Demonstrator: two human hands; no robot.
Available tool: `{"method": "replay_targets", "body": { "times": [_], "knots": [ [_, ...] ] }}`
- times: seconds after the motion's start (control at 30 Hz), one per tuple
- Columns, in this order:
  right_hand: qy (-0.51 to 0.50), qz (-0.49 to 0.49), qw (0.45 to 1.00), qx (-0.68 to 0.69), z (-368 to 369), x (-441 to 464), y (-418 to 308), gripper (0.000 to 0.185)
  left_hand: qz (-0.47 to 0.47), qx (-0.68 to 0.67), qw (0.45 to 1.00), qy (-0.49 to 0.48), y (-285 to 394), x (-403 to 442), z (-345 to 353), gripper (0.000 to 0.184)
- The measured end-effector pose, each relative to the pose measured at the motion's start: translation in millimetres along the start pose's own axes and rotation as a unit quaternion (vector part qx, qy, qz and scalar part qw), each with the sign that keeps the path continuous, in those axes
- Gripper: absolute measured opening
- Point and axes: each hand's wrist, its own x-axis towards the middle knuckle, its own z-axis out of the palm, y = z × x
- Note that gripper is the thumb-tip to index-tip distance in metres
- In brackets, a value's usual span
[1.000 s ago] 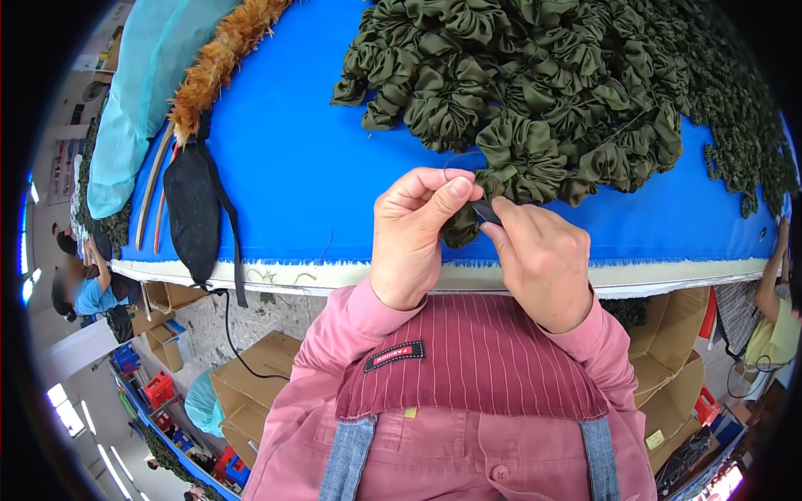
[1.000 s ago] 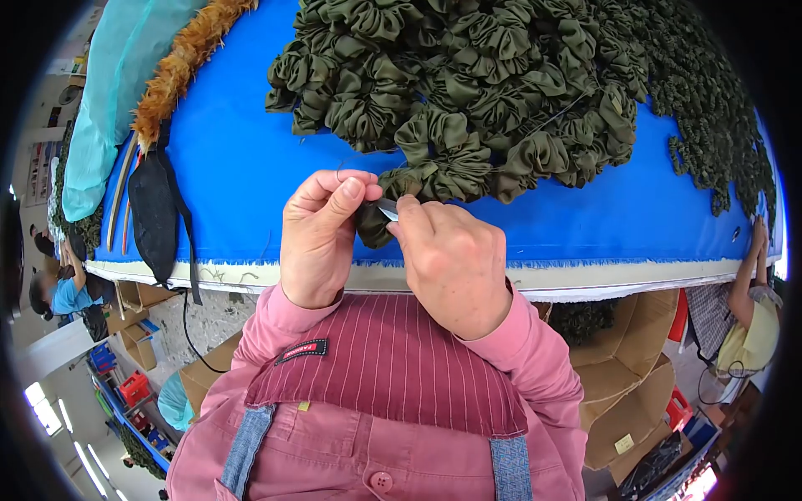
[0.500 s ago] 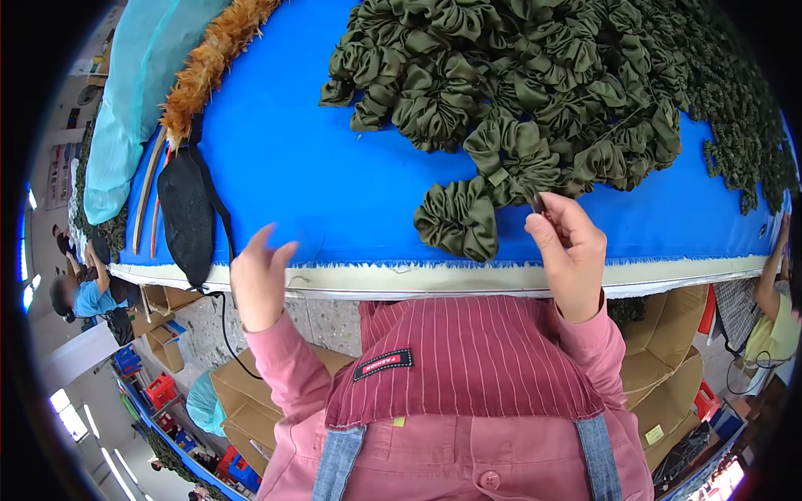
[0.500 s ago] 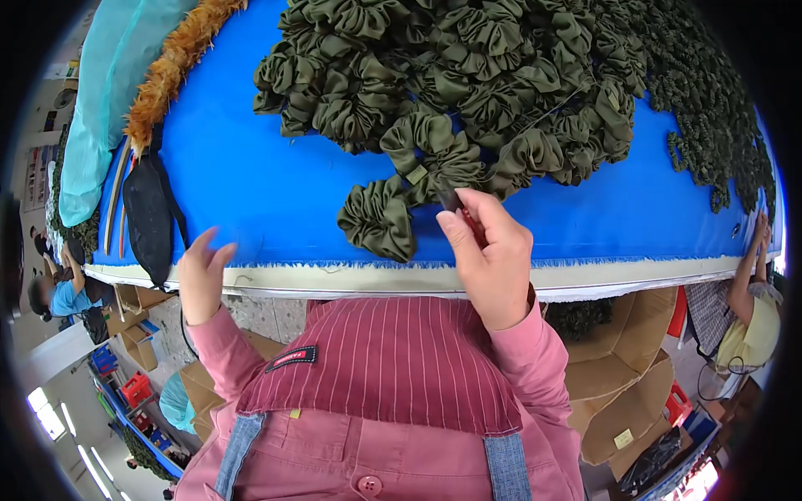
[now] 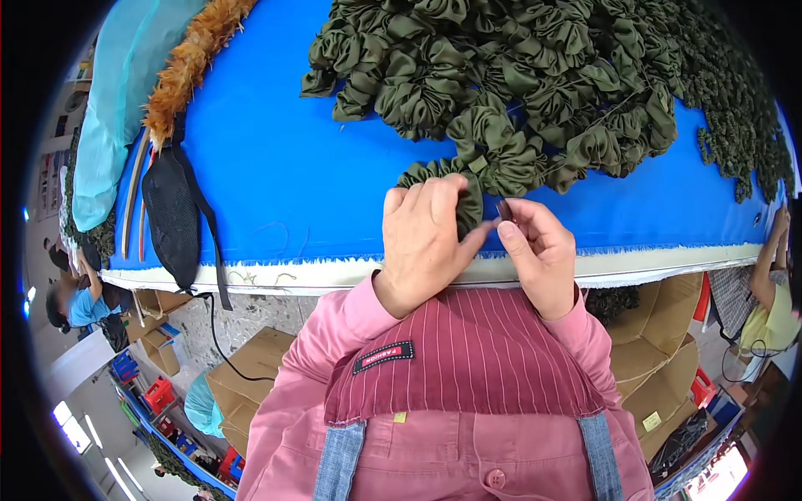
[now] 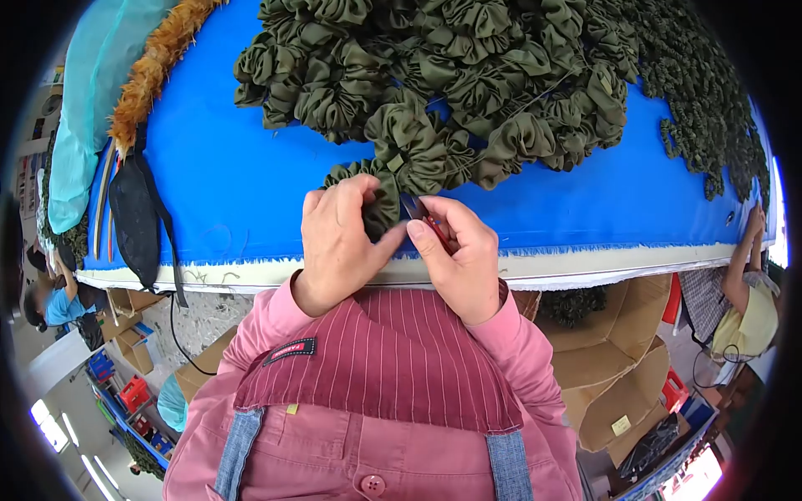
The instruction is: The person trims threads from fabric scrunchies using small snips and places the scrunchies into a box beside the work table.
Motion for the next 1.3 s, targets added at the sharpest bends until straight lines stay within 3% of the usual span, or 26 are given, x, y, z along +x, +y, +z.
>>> {"method": "replay_targets", "body": {
  "times": [0.1,0.23,0.4,0.9,1.1,1.3],
  "knots": [
    [0.022,-0.030,0.999,0.019,7.5,2.1,1.9,0.023,-0.036,-0.034,0.999,0.004,-5.6,-4.5,-8.0,0.042],
    [-0.023,-0.023,0.999,0.016,14.5,1.3,0.1,0.023,-0.186,-0.274,0.943,0.034,-15.3,-14.1,-23.7,0.031],
    [-0.036,-0.032,0.999,-0.017,23.4,-0.7,-5.4,0.024,-0.232,-0.347,0.908,0.030,-9.3,-14.7,-40.1,0.021],
    [0.004,-0.146,0.984,-0.101,33.5,-1.3,-9.6,0.022,-0.257,-0.414,0.873,0.009,-5.5,-15.6,-42.1,0.012],
    [0.002,-0.147,0.985,-0.085,30.3,-1.0,-5.5,0.021,-0.270,-0.416,0.868,-0.003,-3.0,-13.9,-45.2,0.011],
    [-0.039,-0.063,0.997,0.001,21.7,-3.1,-7.2,0.019,-0.242,-0.405,0.882,-0.002,-5.7,-14.2,-43.0,0.012]
  ]
}}
